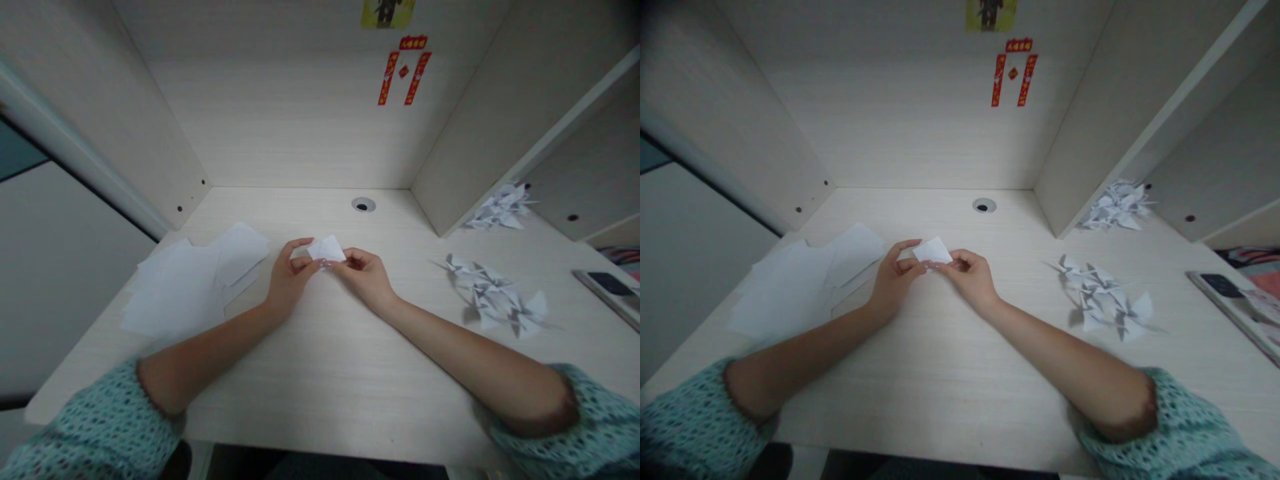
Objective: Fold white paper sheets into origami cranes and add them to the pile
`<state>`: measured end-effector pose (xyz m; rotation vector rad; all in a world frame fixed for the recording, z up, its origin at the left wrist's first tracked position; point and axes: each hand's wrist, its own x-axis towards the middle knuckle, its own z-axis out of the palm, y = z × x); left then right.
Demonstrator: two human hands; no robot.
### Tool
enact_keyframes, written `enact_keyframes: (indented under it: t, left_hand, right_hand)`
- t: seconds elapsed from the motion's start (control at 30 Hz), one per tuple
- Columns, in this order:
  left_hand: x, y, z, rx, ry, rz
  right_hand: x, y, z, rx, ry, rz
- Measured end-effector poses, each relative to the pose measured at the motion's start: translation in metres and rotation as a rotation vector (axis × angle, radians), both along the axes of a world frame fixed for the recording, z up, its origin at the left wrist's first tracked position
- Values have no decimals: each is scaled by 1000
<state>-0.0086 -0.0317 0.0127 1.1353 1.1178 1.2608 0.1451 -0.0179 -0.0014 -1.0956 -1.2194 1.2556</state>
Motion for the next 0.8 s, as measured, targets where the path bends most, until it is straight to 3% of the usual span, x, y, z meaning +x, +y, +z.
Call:
enact_keyframes:
  t: [0.27, 0.63, 0.8]
  left_hand:
    - [1, 2, -1, -30, -15, 28]
    - [-1, 7, -4, -46, -40, 109]
    - [-2, 9, -6, 3, -44, 108]
  right_hand:
    - [1, -1, -1, -15, 13, 0]
    - [7, 5, -5, 75, -2, 136]
    - [5, 3, -3, 115, 99, 125]
